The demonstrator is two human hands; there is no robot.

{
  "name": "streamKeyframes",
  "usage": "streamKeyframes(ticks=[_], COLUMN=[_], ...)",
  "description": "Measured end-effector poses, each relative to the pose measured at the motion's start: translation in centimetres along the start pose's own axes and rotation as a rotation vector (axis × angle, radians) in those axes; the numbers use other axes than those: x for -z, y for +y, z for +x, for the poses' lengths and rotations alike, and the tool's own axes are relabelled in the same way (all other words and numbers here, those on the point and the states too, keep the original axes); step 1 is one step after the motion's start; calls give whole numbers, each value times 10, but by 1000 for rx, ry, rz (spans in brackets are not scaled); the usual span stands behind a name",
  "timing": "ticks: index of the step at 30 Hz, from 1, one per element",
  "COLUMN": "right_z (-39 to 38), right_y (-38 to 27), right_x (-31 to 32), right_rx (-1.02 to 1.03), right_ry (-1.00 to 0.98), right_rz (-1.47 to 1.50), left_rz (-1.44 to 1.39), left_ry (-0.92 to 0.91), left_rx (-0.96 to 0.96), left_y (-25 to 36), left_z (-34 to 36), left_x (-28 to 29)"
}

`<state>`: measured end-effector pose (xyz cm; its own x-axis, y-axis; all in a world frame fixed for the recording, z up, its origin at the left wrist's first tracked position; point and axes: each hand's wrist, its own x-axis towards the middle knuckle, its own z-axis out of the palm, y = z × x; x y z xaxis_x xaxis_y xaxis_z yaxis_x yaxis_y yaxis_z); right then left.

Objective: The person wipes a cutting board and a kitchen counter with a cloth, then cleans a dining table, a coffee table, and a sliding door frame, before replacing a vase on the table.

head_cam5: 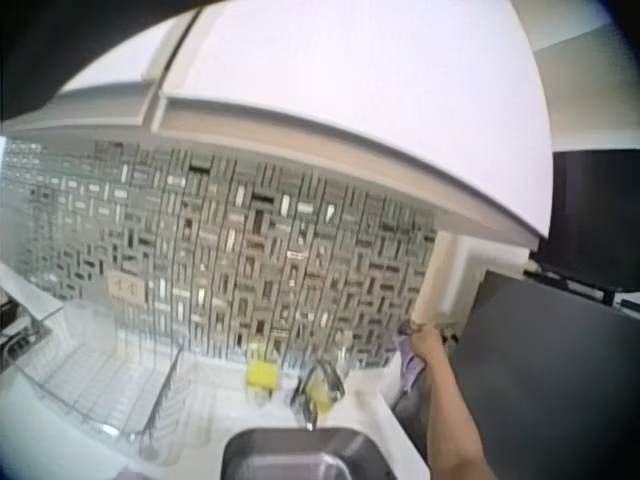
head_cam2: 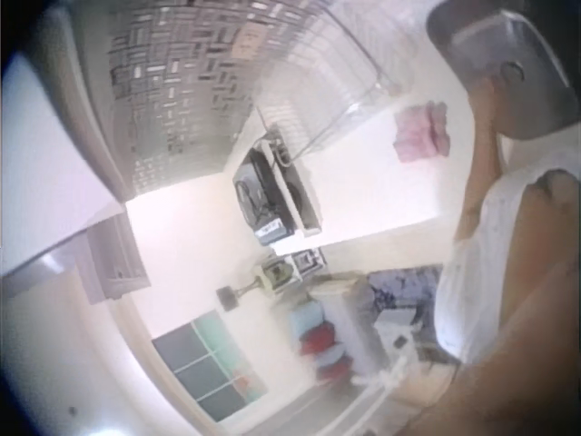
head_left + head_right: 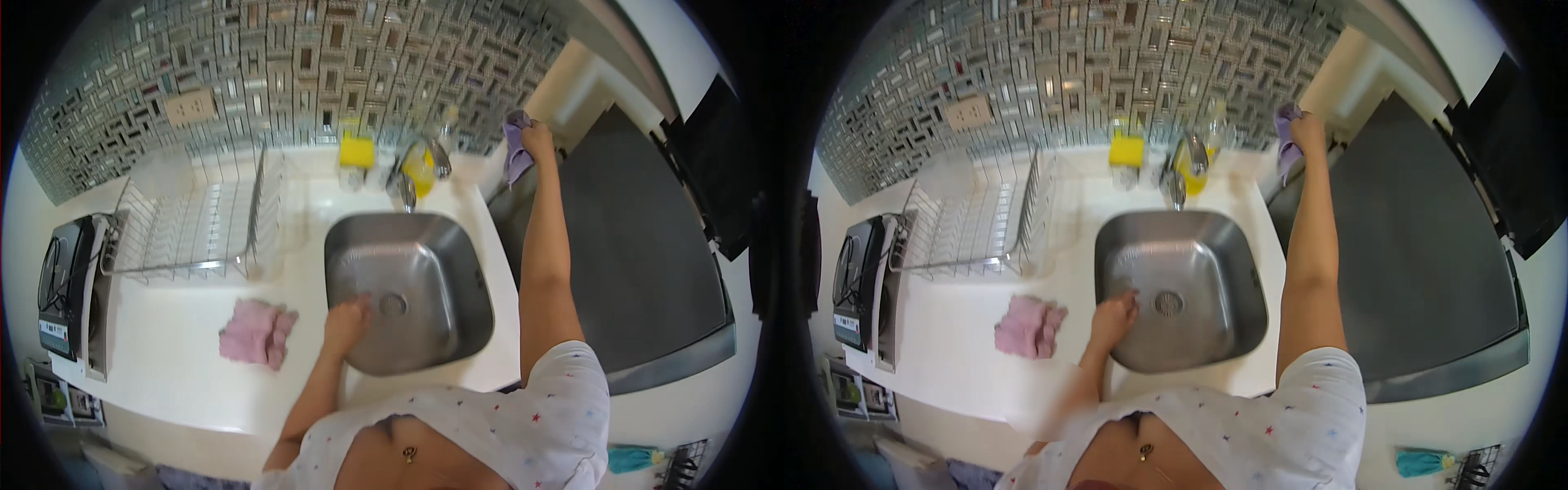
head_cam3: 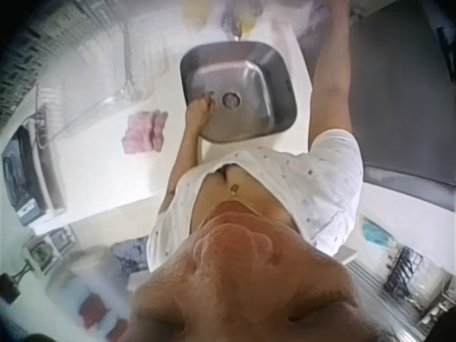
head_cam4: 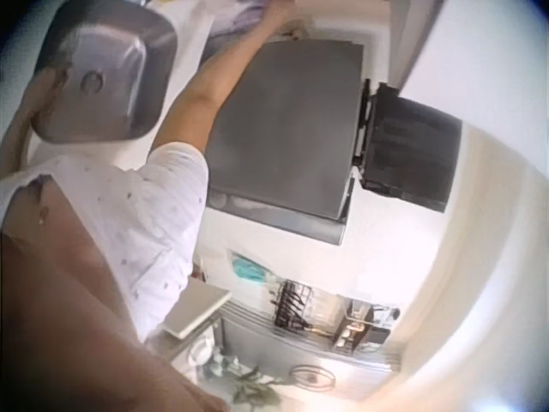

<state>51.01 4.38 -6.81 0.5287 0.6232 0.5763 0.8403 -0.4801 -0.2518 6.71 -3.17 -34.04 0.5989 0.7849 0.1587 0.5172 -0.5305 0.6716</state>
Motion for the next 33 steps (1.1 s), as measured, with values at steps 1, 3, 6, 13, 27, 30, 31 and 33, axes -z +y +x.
streamKeyframes(ticks=[1, 3, 6, 13, 27, 30, 31, 33], right_z=[-25, -80, -172, -198, -337, -329, -323, -311], right_y=[8, -2, -34, -66, -94, -82, -73, -63], right_x=[5, 14, 1, -65, -75, -76, -75, -69], right_rx=[-101, -4, 397, 236, 360, 12, 45, 86], right_ry=[-238, -614, -991, -879, -1050, -1261, -1177, -1092], right_rz=[260, 489, 620, 592, 1068, 1107, 1088, 1074], left_rz=[-34, -199, -1003, -758, -1018, -943, -1059, -1083], left_ry=[9, 21, -121, -235, -4, 22, 92, 87], left_rx=[24, 79, 383, 423, 548, 457, 515, 535], left_y=[5, 3, 29, 43, 33, 23, 37, 35], left_z=[3, 9, 20, 30, -1, -2, 0, 0], left_x=[1, -1, -8, -55, 16, 24, 33, 41])
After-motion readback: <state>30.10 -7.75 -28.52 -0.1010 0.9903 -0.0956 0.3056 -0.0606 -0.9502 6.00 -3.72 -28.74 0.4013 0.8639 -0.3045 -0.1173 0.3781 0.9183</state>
